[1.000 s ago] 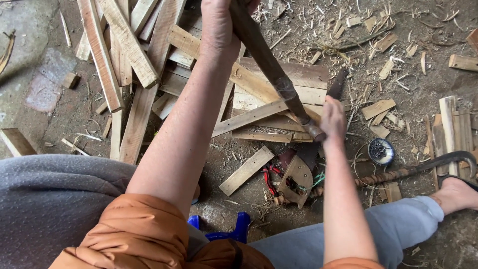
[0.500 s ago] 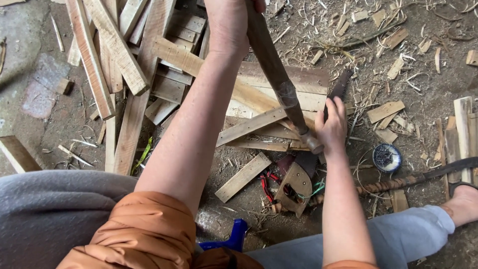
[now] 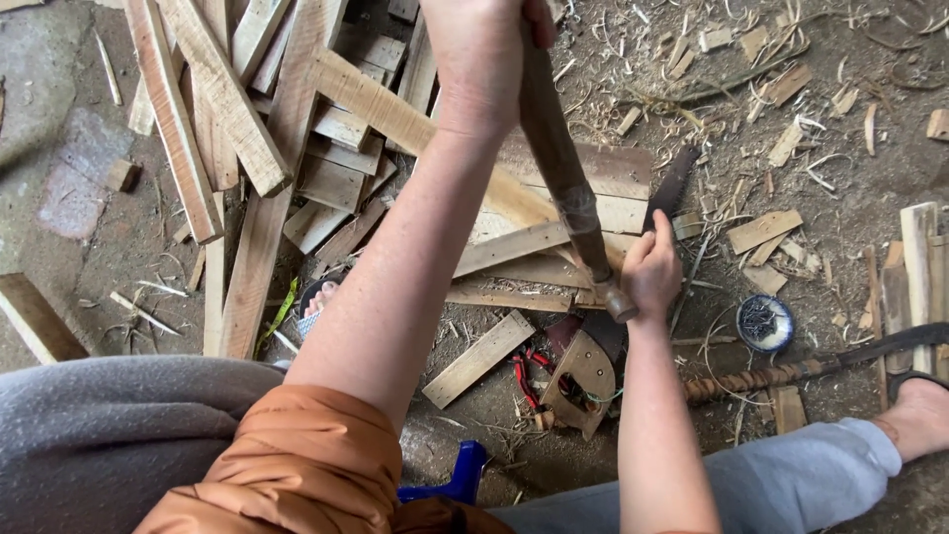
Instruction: The person assembles a wooden structure by positioning small wooden slats onto a base and securing them using nails and a hammer.
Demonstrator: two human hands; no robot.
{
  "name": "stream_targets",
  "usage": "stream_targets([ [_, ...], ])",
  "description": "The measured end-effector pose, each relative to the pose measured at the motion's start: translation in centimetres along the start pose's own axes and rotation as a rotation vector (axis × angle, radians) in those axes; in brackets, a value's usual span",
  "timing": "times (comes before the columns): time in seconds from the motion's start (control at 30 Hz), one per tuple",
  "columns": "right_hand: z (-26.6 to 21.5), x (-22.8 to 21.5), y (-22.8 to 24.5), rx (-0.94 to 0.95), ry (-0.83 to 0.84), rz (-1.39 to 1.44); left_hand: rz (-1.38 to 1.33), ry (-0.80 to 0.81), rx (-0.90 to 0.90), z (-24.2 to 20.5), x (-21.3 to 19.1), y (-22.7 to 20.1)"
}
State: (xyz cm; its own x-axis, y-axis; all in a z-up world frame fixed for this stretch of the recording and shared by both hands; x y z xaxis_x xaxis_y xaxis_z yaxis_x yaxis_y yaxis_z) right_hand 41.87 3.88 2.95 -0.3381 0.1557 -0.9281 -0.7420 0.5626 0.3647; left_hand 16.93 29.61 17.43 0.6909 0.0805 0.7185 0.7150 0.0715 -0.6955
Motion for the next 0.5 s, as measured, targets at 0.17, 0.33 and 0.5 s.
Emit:
stream_targets([
  [0.17,0.5,1.5,-2.4,-0.059,-0.089,-0.016,0.024,-0.042,0.021,-1.4,0.7,1.8],
  [0.33,-0.2,0.7,-0.4,-0.035,-0.104,0.066,0.034,-0.046,0.043,0.4,-1.1,0.1],
  [0.5,-1.0,-1.0,0.3,0.054,-0.055,0.32,0.04,-0.052,0.057,0.6,-3.2,-2.2],
])
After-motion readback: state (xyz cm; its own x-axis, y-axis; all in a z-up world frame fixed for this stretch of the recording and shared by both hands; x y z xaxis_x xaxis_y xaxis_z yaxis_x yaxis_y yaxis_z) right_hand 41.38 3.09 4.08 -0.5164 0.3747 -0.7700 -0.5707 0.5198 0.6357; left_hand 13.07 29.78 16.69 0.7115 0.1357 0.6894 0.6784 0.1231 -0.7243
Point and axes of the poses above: each hand's wrist, its own z-axis towards the middle knuckle, its own x-axis out of the palm, y = z × x, the point moved 7 cm from there along z, towards the middle knuckle, and after that the axes turned 8 degrees about -z, right-handed, at the moved point
